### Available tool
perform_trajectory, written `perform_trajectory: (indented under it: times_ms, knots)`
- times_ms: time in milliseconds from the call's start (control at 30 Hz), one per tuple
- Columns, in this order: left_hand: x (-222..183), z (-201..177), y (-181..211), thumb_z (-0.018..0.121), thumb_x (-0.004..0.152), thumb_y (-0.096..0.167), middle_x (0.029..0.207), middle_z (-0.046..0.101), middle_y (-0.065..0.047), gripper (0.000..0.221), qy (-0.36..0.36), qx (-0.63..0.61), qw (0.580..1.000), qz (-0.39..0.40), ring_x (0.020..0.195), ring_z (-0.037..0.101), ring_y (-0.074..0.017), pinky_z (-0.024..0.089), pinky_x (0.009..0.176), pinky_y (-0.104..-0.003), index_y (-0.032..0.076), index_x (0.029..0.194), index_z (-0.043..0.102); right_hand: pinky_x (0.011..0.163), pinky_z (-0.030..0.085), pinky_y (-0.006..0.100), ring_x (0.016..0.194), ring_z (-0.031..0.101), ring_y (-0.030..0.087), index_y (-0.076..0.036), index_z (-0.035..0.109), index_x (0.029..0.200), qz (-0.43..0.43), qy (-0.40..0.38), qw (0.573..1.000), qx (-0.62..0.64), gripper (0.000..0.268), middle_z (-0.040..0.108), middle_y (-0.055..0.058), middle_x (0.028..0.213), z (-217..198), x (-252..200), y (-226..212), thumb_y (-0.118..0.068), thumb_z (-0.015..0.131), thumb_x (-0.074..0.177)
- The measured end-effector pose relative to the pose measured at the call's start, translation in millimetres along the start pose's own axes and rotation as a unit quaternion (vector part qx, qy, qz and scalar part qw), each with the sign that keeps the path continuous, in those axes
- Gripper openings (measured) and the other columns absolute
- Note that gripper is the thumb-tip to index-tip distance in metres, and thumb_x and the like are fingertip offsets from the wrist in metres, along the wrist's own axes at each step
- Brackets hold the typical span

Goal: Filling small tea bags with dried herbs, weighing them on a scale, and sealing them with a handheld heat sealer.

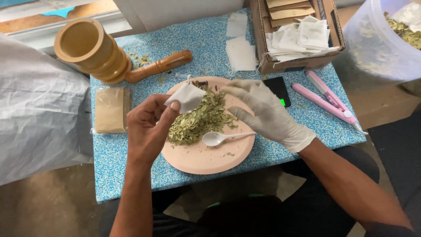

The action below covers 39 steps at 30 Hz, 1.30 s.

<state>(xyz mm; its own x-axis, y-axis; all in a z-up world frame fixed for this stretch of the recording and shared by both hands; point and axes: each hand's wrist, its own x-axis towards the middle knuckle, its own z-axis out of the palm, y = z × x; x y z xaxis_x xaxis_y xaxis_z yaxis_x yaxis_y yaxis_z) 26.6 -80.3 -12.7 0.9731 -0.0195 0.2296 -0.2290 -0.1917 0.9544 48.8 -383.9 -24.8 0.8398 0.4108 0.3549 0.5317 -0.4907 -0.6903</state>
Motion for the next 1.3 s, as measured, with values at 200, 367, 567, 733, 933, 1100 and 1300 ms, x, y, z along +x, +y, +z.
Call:
perform_trajectory:
  times_ms: [200,367,567,733,933,1100,1300]
  knots:
    - [-3,44,5,0.079,0.107,0.020,0.097,0.085,-0.016,0.029,-0.012,-0.163,0.983,-0.086,0.096,0.079,-0.0175,0.072,0.090,-0.040,-0.005,0.121,0.080,0.108,0.053,0.053,0.119,0.067,0.026,-0.026,0.050,0.165,0.153,0.035,0.972,0.177,0.075,0.072,0.008,0.132,-5,1,-18,-0.036,0.088,0.101]
    - [0,81,9,0.078,0.107,0.019,0.098,0.082,-0.021,0.032,-0.017,-0.209,0.969,-0.132,0.095,0.082,-0.0231,0.074,0.090,-0.045,-0.009,0.122,0.077,0.100,0.059,0.048,0.123,0.069,0.033,-0.018,0.066,0.146,0.006,0.105,0.994,0.033,0.063,0.064,0.011,0.141,-12,-11,-12,-0.026,0.098,0.093]
    - [11,126,1,0.080,0.105,0.021,0.100,0.080,-0.020,0.034,-0.045,-0.254,0.950,-0.175,0.096,0.080,-0.0238,0.073,0.094,-0.049,-0.008,0.122,0.076,0.094,0.060,0.034,0.104,0.075,0.018,-0.016,0.078,0.124,0.123,0.084,0.986,0.075,0.028,0.074,0.004,0.117,-34,-27,10,-0.015,0.090,0.099]
    - [17,154,-7,0.079,0.106,0.022,0.100,0.080,-0.021,0.035,-0.084,-0.275,0.944,-0.162,0.097,0.079,-0.0211,0.073,0.094,-0.046,-0.008,0.123,0.076,0.091,0.061,0.037,0.097,0.076,0.019,-0.006,0.082,0.117,0.161,0.078,0.979,0.102,0.017,0.078,0.008,0.107,-59,-32,18,-0.001,0.083,0.101]
    - [27,149,8,0.080,0.105,0.028,0.114,0.081,-0.024,0.044,-0.132,-0.245,0.953,-0.123,0.107,0.081,-0.0255,0.071,0.097,-0.044,-0.007,0.131,0.072,0.093,0.060,0.039,0.101,0.075,0.020,-0.010,0.085,0.114,0.188,0.053,0.980,-0.030,0.009,0.079,0.005,0.102,-85,-34,26,-0.014,0.085,0.105]
    - [29,102,21,0.072,0.111,0.029,0.130,0.074,-0.026,0.049,-0.105,-0.133,0.983,-0.073,0.124,0.075,-0.0370,0.063,0.109,-0.053,-0.001,0.148,0.061,0.091,0.063,0.049,0.109,0.073,0.030,-0.013,0.083,0.112,0.165,-0.032,0.934,-0.316,0.013,0.078,0.005,0.107,-86,-36,66,-0.025,0.082,0.107]
    - [12,37,47,0.062,0.115,0.009,0.130,0.078,-0.021,0.029,-0.029,-0.010,0.999,-0.028,0.123,0.079,-0.0277,0.069,0.103,-0.035,0.000,0.142,0.059,0.055,0.050,0.046,0.086,0.067,0.029,-0.025,0.080,0.102,0.046,-0.050,0.919,-0.387,0.006,0.072,0.000,0.094,-70,-43,124,-0.030,0.079,0.106]
